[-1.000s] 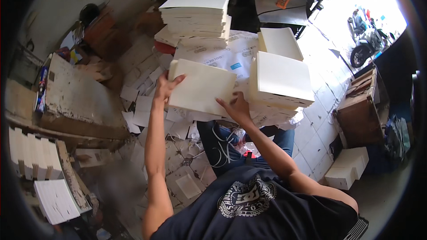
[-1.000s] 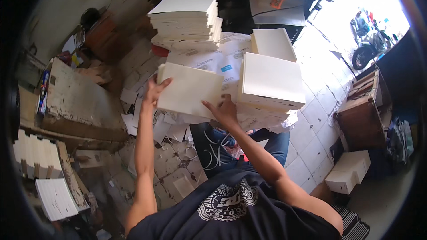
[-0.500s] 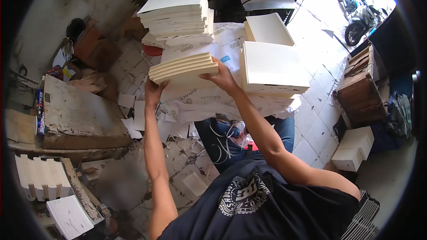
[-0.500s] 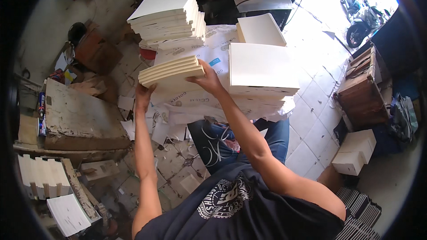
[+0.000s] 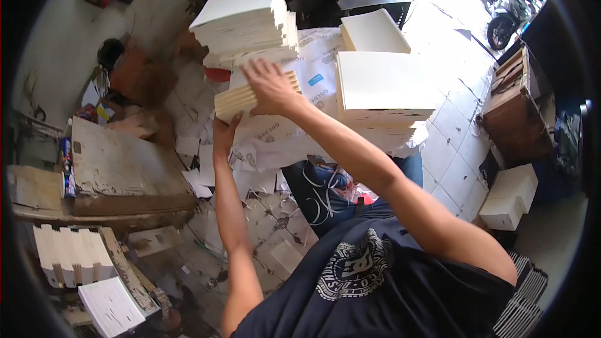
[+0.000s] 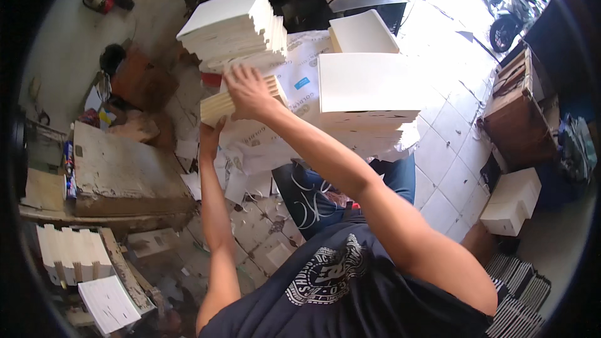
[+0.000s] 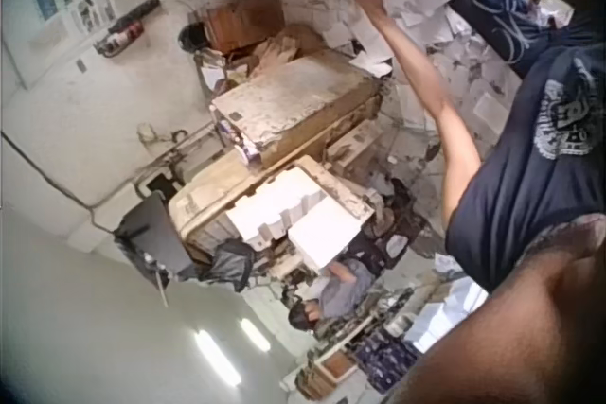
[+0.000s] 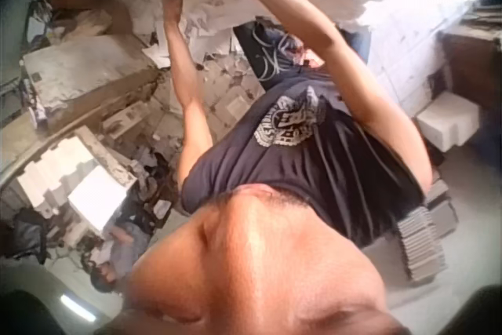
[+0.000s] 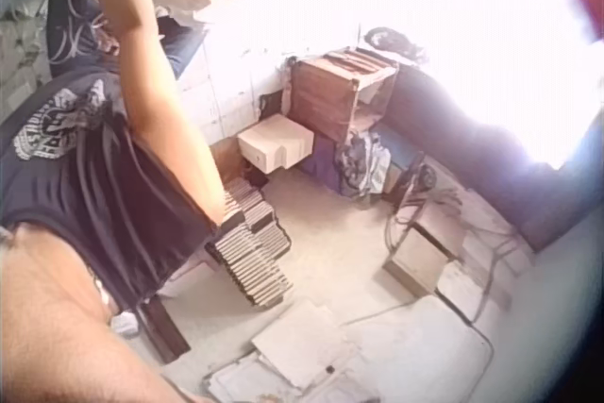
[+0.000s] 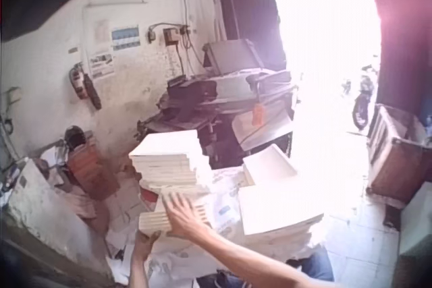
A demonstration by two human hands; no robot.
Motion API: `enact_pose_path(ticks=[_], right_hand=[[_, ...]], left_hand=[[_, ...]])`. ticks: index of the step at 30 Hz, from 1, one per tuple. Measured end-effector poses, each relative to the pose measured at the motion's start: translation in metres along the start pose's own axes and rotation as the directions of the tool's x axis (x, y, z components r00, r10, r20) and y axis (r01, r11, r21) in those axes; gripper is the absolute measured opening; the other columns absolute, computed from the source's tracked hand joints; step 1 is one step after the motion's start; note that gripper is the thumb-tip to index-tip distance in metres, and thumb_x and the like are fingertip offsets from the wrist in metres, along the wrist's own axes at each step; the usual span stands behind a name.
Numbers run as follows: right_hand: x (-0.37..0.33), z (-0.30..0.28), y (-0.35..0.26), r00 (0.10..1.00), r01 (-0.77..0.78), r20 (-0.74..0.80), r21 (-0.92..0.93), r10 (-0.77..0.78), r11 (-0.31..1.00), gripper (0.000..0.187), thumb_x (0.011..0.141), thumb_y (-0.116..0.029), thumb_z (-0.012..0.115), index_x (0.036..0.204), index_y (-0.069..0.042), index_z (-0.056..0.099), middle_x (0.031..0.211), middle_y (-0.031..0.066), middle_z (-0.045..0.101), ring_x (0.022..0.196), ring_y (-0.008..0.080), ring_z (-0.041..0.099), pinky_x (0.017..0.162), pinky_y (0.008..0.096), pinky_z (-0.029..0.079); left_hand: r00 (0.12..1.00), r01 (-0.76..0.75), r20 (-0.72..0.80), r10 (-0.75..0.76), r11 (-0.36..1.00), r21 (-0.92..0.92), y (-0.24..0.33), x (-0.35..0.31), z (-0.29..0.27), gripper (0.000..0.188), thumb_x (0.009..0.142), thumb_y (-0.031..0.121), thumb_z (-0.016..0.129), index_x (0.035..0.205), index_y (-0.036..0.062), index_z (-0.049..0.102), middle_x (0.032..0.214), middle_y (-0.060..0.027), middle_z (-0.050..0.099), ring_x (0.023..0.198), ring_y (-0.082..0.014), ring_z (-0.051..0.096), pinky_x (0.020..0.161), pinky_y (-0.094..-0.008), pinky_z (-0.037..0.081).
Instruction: The person aligns and stacks white cardboard folders by hand on the floor, then carries the large stack across the cluttered workshop floor.
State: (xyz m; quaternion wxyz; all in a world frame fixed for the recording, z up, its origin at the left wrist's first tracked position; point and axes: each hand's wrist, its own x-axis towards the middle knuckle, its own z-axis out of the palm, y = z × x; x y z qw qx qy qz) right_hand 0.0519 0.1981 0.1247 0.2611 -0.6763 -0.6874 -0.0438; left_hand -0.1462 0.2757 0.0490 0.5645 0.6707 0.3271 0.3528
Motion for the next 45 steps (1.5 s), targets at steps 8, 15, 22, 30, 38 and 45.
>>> enact_pose_path(ticks=[8, 15, 22, 30, 38, 45], right_hand=[[0.032, 0.023, 0.018, 0.906, -0.045, 0.420, -0.040, 0.058, 0.998, 0.089, 0.057, -0.044, 0.087, 0.130, -0.009, 0.051, 0.117, 0.0112, 0.065, 0.113, 0.0290, 0.061, 0.099, 0.0537, 0.038], [-0.008, -0.106, -0.041, 0.914, -0.101, -0.146, 0.821, 0.378, 0.563, 0.057, 0.063, -0.037, 0.085, 0.102, -0.004, 0.059, 0.093, 0.0153, 0.068, 0.089, 0.0273, 0.067, 0.079, 0.0414, 0.051], [-0.030, -0.235, -0.021, 0.735, 0.431, -0.439, 0.891, 0.517, 0.144, 0.056, 0.070, -0.029, 0.085, 0.111, -0.001, 0.060, 0.098, 0.0116, 0.070, 0.091, 0.0191, 0.067, 0.082, 0.0334, 0.054], [-0.123, -0.319, 0.168, 0.896, -0.201, -0.096, 0.783, 0.434, 0.588, 0.072, 0.072, -0.063, 0.076, 0.102, 0.002, 0.070, 0.088, 0.0121, 0.071, 0.080, 0.0165, 0.070, 0.072, 0.0294, 0.056], [-0.198, -0.225, 0.261, 0.738, -0.529, 0.222, 0.776, 0.637, 0.343, 0.078, 0.069, -0.062, 0.074, 0.100, 0.009, 0.070, 0.085, 0.0194, 0.071, 0.076, 0.0230, 0.072, 0.060, 0.0328, 0.060], [-0.220, -0.215, 0.263, 0.723, -0.566, 0.299, 0.774, 0.623, 0.285, 0.081, 0.070, -0.064, 0.073, 0.102, 0.010, 0.070, 0.088, 0.0198, 0.071, 0.074, 0.0241, 0.073, 0.056, 0.0318, 0.060]], left_hand=[[0.746, -0.153, -0.666, 0.028, 0.980, -0.130, -0.031, -0.039, 0.048, 0.075, 0.090, 0.032, 0.071, 0.144, 0.0010, 0.031, 0.143, -0.0146, 0.040, 0.128, -0.0260, 0.045, 0.104, -0.0391, 0.042], [0.764, -0.069, -0.444, -0.469, 0.624, -0.778, 0.068, -0.077, 0.156, 0.087, 0.095, 0.059, 0.050, 0.153, 0.0035, 0.016, 0.155, -0.0189, 0.024, 0.142, -0.0310, 0.030, 0.116, -0.0457, 0.026], [0.847, -0.531, -0.374, 0.377, 0.605, -0.593, 0.247, -0.023, 0.210, 0.074, 0.098, 0.059, 0.042, 0.152, 0.0098, 0.027, 0.151, -0.0091, 0.038, 0.138, -0.0243, 0.040, 0.117, -0.0424, 0.033], [0.993, 0.057, 0.114, -0.005, 0.887, -0.459, 0.253, 0.023, 0.222, 0.063, 0.093, 0.049, 0.062, 0.137, 0.0048, 0.048, 0.125, -0.0066, 0.060, 0.112, -0.0193, 0.059, 0.096, -0.0341, 0.049], [0.852, 0.418, 0.369, -0.371, 0.907, -0.053, 0.158, 0.064, 0.262, 0.061, 0.087, 0.052, 0.070, 0.119, 0.0006, 0.061, 0.091, -0.0074, 0.067, 0.068, -0.0134, 0.063, 0.053, -0.0288, 0.051], [0.914, 0.342, 0.174, -0.365, 0.928, 0.151, 0.147, 0.044, 0.279, 0.063, 0.084, 0.049, 0.075, 0.109, -0.0077, 0.063, 0.088, -0.0077, 0.066, 0.065, -0.0128, 0.060, 0.050, -0.0273, 0.047]])
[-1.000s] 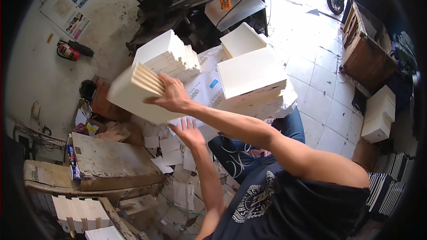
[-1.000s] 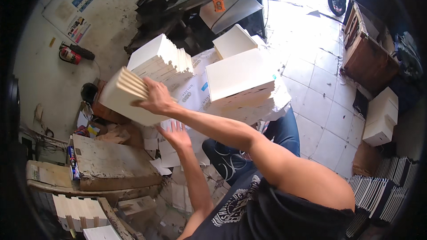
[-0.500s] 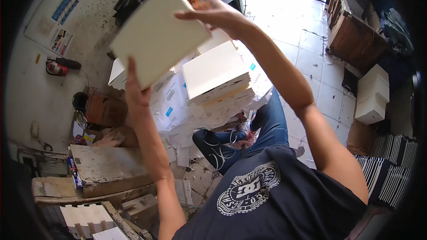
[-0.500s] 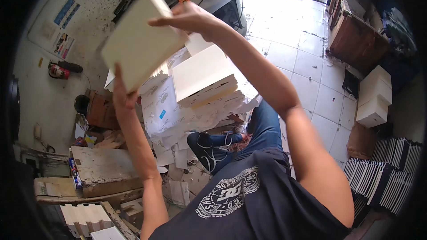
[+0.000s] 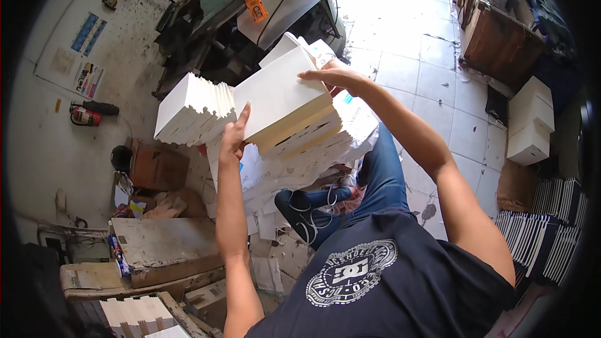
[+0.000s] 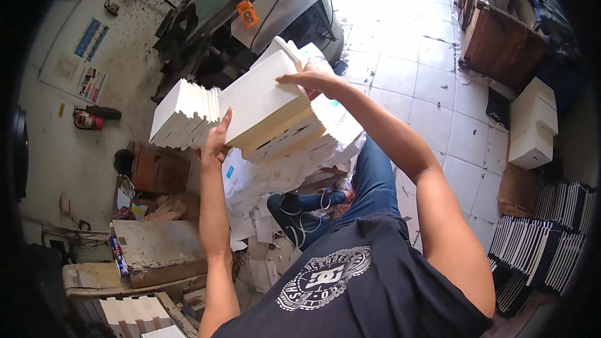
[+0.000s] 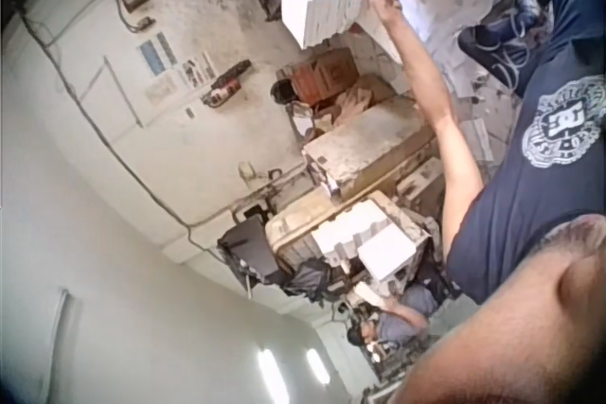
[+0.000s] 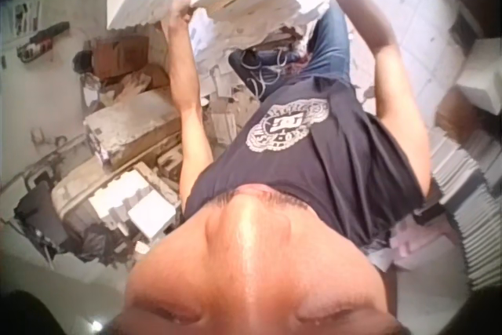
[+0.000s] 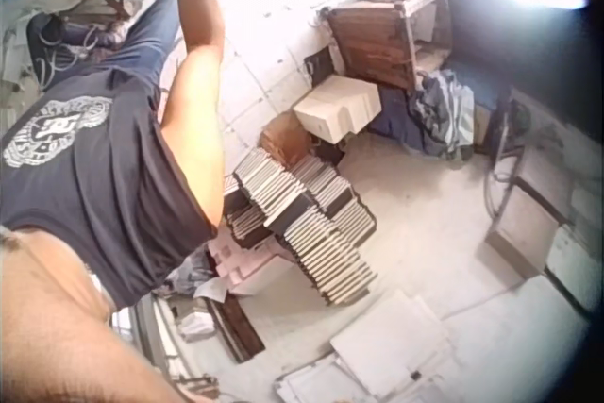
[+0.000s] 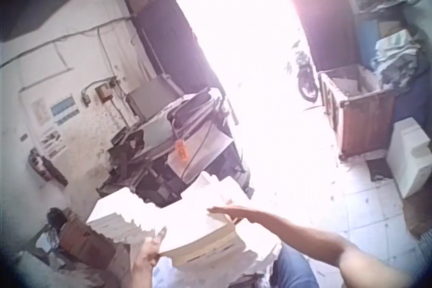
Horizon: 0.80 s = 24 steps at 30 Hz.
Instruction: The person aligns and stacks white cardboard folders by hand on the floor, then carries the large stack across the cluttered workshop floor.
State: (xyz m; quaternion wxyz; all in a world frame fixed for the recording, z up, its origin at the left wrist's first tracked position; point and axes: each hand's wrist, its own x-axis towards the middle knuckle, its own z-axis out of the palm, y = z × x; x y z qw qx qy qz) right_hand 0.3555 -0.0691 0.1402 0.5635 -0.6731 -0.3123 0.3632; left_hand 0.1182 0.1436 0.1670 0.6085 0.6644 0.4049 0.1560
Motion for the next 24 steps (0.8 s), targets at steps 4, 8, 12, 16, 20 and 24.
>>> enact_pose_path(ticks=[4, 8, 12, 16, 20, 24], right_hand=[[-0.004, 0.004, 0.006, 0.999, 0.004, -0.034, -0.061, -0.006, 0.998, 0.083, 0.069, -0.067, 0.072, 0.100, 0.010, 0.070, 0.084, 0.0183, 0.071, 0.065, 0.0224, 0.072, 0.051, 0.0290, 0.058], [-0.003, 0.002, 0.012, 0.999, 0.024, -0.044, -0.085, -0.028, 0.996, 0.087, 0.068, -0.072, 0.070, 0.098, 0.010, 0.071, 0.081, 0.0167, 0.071, 0.060, 0.0211, 0.071, 0.048, 0.0273, 0.057], [0.001, -0.002, 0.002, 0.996, -0.032, -0.085, -0.280, 0.009, 0.959, 0.090, 0.072, -0.080, 0.061, 0.094, 0.007, 0.073, 0.077, 0.0147, 0.070, 0.061, 0.0206, 0.070, 0.050, 0.0287, 0.057], [0.022, -0.019, 0.006, 0.995, 0.026, -0.095, -0.017, -0.028, 1.000, 0.111, 0.081, -0.089, 0.027, 0.144, 0.002, 0.041, 0.140, 0.0273, 0.046, 0.128, 0.0336, 0.048, 0.101, 0.0515, 0.042], [0.042, 0.013, 0.023, 0.966, 0.246, -0.183, 0.413, -0.185, 0.877, 0.116, 0.081, -0.088, 0.025, 0.156, -0.002, 0.007, 0.162, 0.0210, 0.010, 0.151, 0.0303, 0.008, 0.120, 0.0466, 0.008], [0.062, 0.043, 0.068, 0.979, 0.204, -0.115, 0.642, -0.170, 0.740, 0.085, 0.097, -0.069, 0.031, 0.155, -0.009, 0.024, 0.160, 0.0122, 0.024, 0.146, 0.0237, 0.022, 0.118, 0.0370, 0.017]], left_hand=[[0.999, 0.001, -0.041, 0.002, 0.998, 0.065, -0.010, 0.001, -0.005, 0.069, 0.083, 0.050, 0.076, 0.110, -0.0118, 0.062, 0.094, -0.0106, 0.066, 0.072, -0.0146, 0.063, 0.055, -0.0287, 0.050], [1.000, 0.026, -0.011, -0.024, 0.994, 0.110, -0.007, -0.003, -0.002, 0.071, 0.082, 0.051, 0.076, 0.111, -0.0116, 0.061, 0.095, -0.0108, 0.066, 0.073, -0.0151, 0.064, 0.055, -0.0287, 0.051], [0.999, 0.038, 0.013, -0.041, 0.979, 0.201, -0.010, 0.000, -0.010, 0.082, 0.082, 0.060, 0.070, 0.120, -0.0119, 0.058, 0.105, -0.0138, 0.064, 0.090, -0.0187, 0.063, 0.072, -0.0332, 0.052], [0.989, 0.116, -0.101, -0.110, 0.992, 0.051, -0.014, 0.031, -0.056, 0.107, 0.081, 0.083, 0.045, 0.142, -0.0053, 0.044, 0.136, -0.0169, 0.052, 0.123, -0.0233, 0.050, 0.101, -0.0355, 0.040], [0.970, -0.089, 0.111, 0.218, 0.738, -0.669, -0.044, 0.030, -0.018, 0.113, 0.081, 0.090, 0.023, 0.151, 0.0010, 0.033, 0.149, -0.0124, 0.043, 0.132, -0.0236, 0.044, 0.111, -0.0314, 0.030], [0.983, -0.119, 0.026, 0.181, 0.738, -0.664, -0.059, 0.018, 0.006, 0.101, 0.091, 0.079, 0.023, 0.146, -0.0038, 0.037, 0.147, -0.0132, 0.045, 0.132, -0.0221, 0.044, 0.112, -0.0332, 0.032]])
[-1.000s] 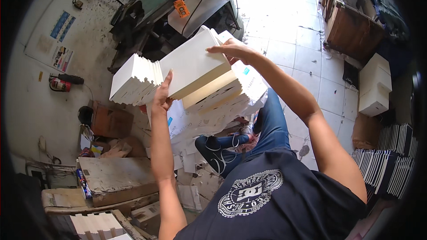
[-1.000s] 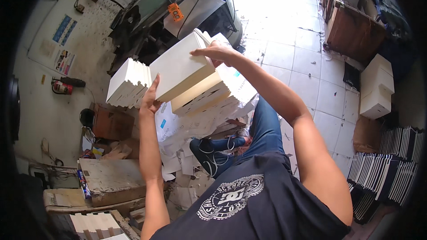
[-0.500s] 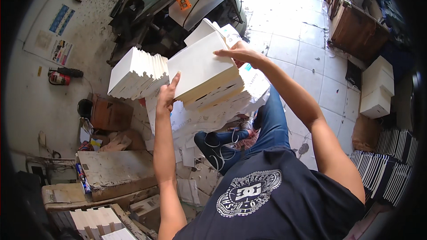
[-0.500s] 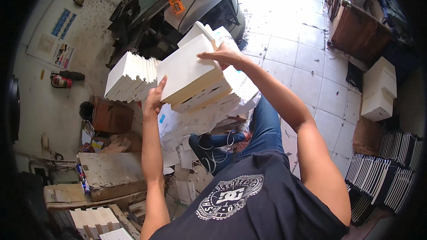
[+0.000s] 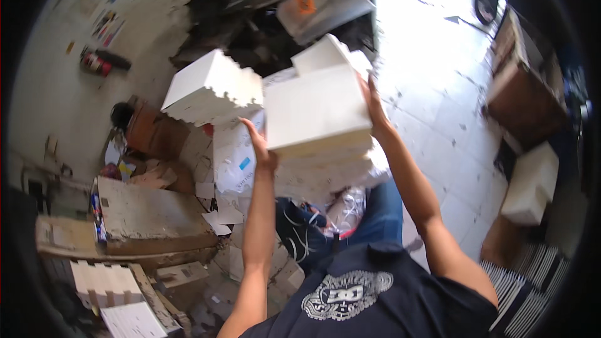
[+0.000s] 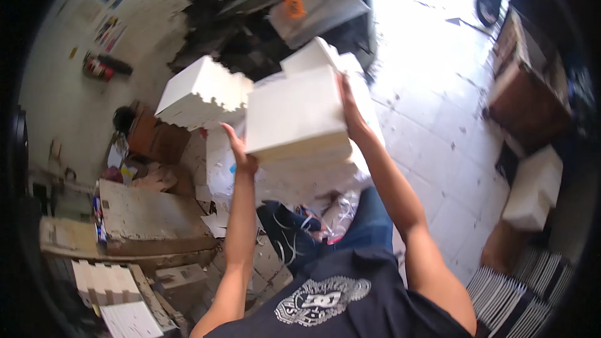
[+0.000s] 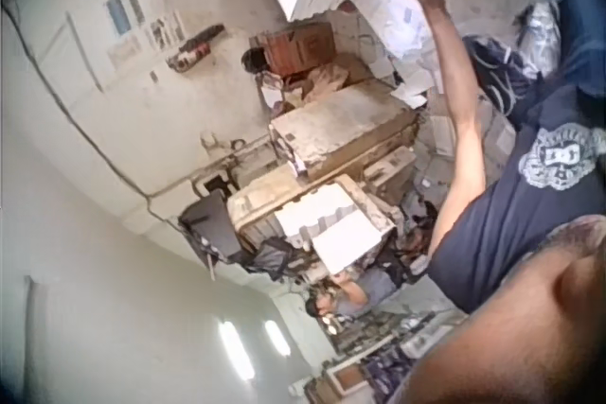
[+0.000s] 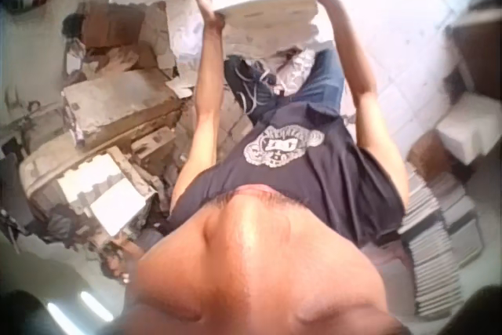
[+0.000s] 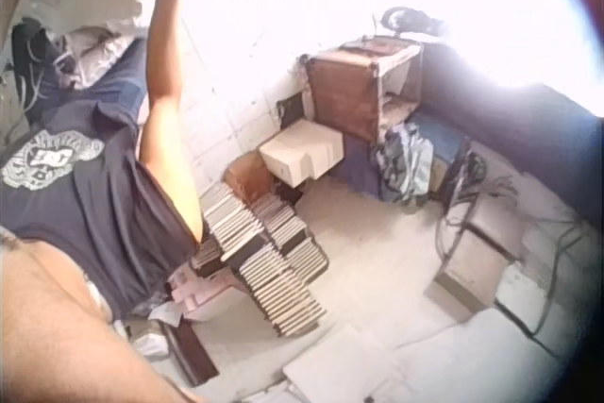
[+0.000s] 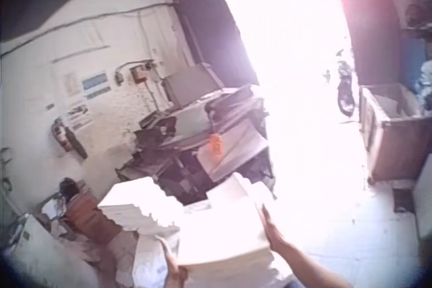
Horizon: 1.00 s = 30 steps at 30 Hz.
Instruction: The person aligns and stacks white cardboard folders by hand on the floor, then carries the large stack across the cluttered workshop floor.
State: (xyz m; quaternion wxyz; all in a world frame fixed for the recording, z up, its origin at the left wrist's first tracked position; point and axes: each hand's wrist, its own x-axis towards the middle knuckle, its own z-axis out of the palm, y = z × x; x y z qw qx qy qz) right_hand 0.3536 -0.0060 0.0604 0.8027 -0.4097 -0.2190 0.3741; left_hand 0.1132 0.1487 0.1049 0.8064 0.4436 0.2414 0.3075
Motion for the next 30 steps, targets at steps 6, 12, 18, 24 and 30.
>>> enact_pose_path(ticks=[6, 12, 18, 24, 30], right_hand=[[-0.031, -0.015, -0.001, 0.999, -0.016, 0.044, -0.050, 0.018, 0.999, 0.079, 0.101, -0.060, 0.025, 0.154, -0.001, 0.021, 0.160, 0.0135, 0.023, 0.147, 0.0248, 0.022, 0.120, 0.0380, 0.015], [-0.020, -0.001, -0.083, 0.982, -0.108, -0.188, -0.391, 0.035, 0.914, 0.086, 0.095, -0.070, 0.030, 0.151, -0.005, 0.033, 0.155, 0.0150, 0.035, 0.143, 0.0279, 0.030, 0.117, 0.0481, 0.018], [0.076, 0.114, -0.151, 0.963, 0.234, 0.162, -0.899, -0.215, 0.371, 0.076, 0.092, -0.061, 0.051, 0.140, -0.002, 0.047, 0.142, 0.0146, 0.050, 0.129, 0.0290, 0.048, 0.103, 0.0464, 0.040], [0.238, 0.282, -0.074, 0.887, -0.038, 0.259, -0.785, 0.382, 0.619, 0.065, 0.095, -0.038, 0.065, 0.141, 0.001, 0.044, 0.139, 0.0169, 0.052, 0.127, 0.0218, 0.051, 0.105, 0.0357, 0.041], [0.204, 0.322, 0.013, 0.660, -0.652, -0.149, -0.600, 0.736, 0.464, 0.087, 0.083, -0.062, 0.068, 0.145, -0.008, 0.039, 0.148, 0.0149, 0.038, 0.140, 0.0345, 0.032, 0.108, 0.0610, 0.027]], left_hand=[[0.997, 0.073, 0.031, -0.069, 0.990, -0.123, -0.009, -0.017, -0.006, 0.098, 0.093, 0.076, 0.023, 0.153, -0.0018, 0.023, 0.156, -0.0124, 0.033, 0.143, -0.0225, 0.032, 0.117, -0.0339, 0.022], [0.746, -0.570, 0.063, 0.663, 0.586, 0.576, 0.116, -0.007, -0.030, 0.091, 0.088, 0.054, 0.064, 0.147, -0.0057, 0.029, 0.149, -0.0207, 0.038, 0.143, -0.0330, 0.031, 0.116, -0.0496, 0.023], [0.250, -0.510, -0.734, 0.631, 0.730, 0.455, 0.204, 0.077, -0.117, 0.053, 0.099, 0.033, 0.051, 0.142, 0.0054, 0.038, 0.142, -0.0112, 0.044, 0.135, -0.0245, 0.037, 0.112, -0.0420, 0.027], [0.214, -0.211, -0.910, 0.355, 0.926, 0.312, 0.217, 0.092, -0.112, 0.062, 0.101, 0.046, 0.043, 0.146, 0.0029, 0.037, 0.149, -0.0174, 0.037, 0.136, -0.0306, 0.039, 0.111, -0.0393, 0.030], [0.476, 0.346, -0.825, 0.303, 0.798, 0.493, 0.283, 0.082, -0.187, 0.074, 0.100, 0.057, 0.033, 0.097, -0.0077, 0.067, 0.091, -0.0318, 0.066, 0.093, -0.0479, 0.063, 0.085, -0.0485, 0.050]])
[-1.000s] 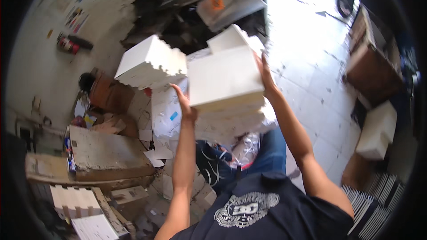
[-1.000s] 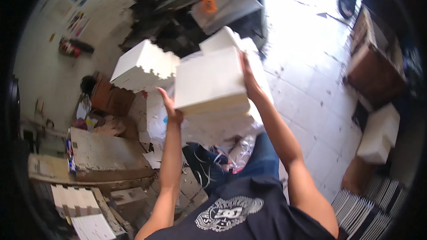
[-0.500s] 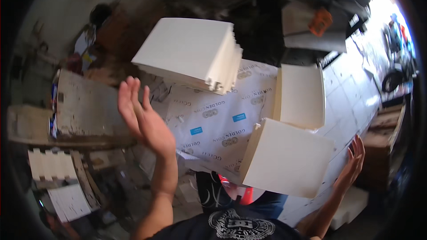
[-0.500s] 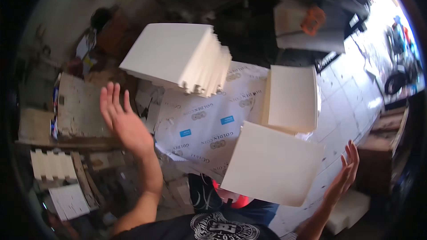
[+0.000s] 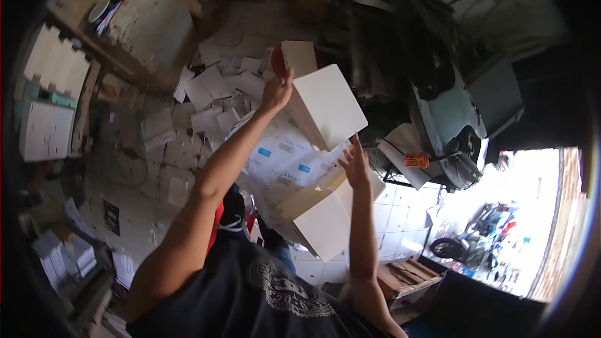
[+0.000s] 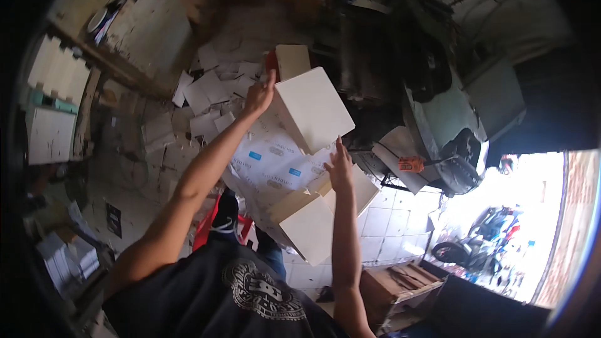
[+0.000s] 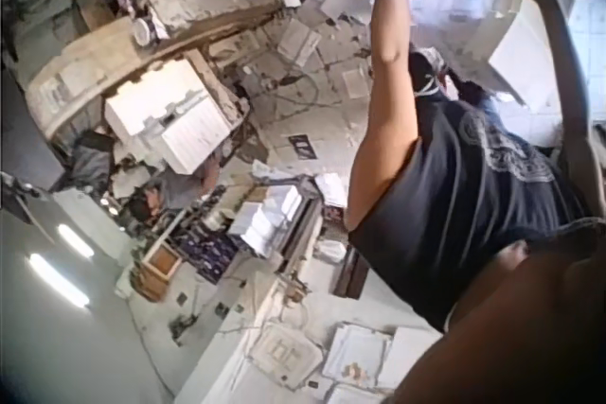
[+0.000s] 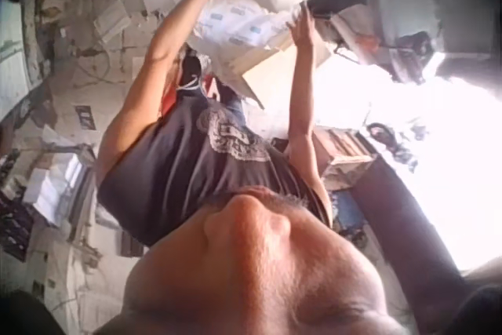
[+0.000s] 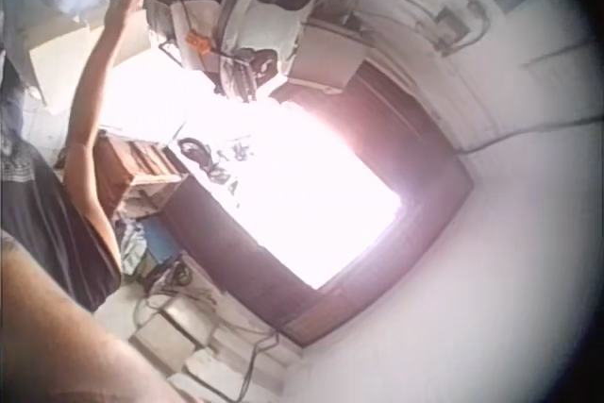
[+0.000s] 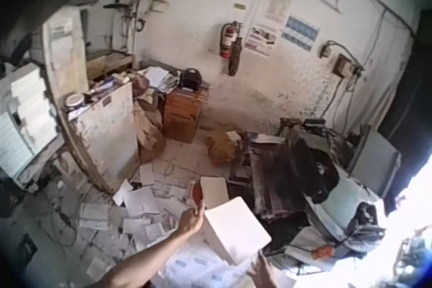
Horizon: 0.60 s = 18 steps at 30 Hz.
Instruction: The person aligns and stacks white cardboard folders by hand on the floor, then carries the large stack across the cluttered workshop floor.
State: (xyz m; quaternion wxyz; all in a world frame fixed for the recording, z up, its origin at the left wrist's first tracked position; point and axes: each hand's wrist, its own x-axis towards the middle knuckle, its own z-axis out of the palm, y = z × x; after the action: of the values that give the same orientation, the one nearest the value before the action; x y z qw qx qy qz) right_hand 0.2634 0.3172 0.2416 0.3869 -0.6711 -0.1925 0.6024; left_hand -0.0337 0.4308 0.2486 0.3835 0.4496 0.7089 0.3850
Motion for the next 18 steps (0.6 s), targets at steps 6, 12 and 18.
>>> enact_pose_path(ticks=[6, 12, 18], right_hand=[[-0.006, 0.045, -0.007, 0.999, -0.023, 0.030, 0.139, 0.019, 0.990, 0.056, 0.100, -0.044, 0.048, 0.133, 0.001, 0.044, 0.128, 0.0183, 0.050, 0.125, 0.0358, 0.048, 0.100, 0.0602, 0.042], [-0.011, 0.073, -0.029, 0.995, -0.097, -0.012, 0.081, 0.098, 0.992, 0.052, 0.104, -0.033, 0.040, 0.140, 0.004, 0.037, 0.137, 0.0222, 0.045, 0.125, 0.0366, 0.050, 0.097, 0.0574, 0.049], [-0.006, 0.040, -0.014, 0.999, -0.016, 0.031, -0.032, 0.017, 0.999, 0.059, 0.102, -0.038, 0.045, 0.141, 0.005, 0.034, 0.138, 0.0236, 0.044, 0.122, 0.0368, 0.052, 0.093, 0.0535, 0.053]], left_hand=[[0.903, -0.366, 0.288, 0.318, 0.921, 0.135, -0.013, 0.048, 0.014, 0.069, 0.098, 0.057, 0.038, 0.106, -0.0049, 0.067, 0.093, -0.0291, 0.068, 0.088, -0.0453, 0.067, 0.079, -0.0491, 0.054], [0.842, -0.422, 0.460, 0.283, 0.876, 0.232, 0.014, 0.080, -0.002, 0.057, 0.092, 0.050, 0.056, 0.112, -0.0027, 0.066, 0.108, -0.0249, 0.068, 0.098, -0.0359, 0.068, 0.084, -0.0417, 0.054], [0.841, -0.107, 0.539, -0.037, 0.967, 0.233, 0.051, 0.070, -0.014, 0.061, 0.070, 0.042, 0.084, 0.104, -0.0062, 0.067, 0.095, -0.0207, 0.070, 0.080, -0.0270, 0.070, 0.066, -0.0361, 0.057]])
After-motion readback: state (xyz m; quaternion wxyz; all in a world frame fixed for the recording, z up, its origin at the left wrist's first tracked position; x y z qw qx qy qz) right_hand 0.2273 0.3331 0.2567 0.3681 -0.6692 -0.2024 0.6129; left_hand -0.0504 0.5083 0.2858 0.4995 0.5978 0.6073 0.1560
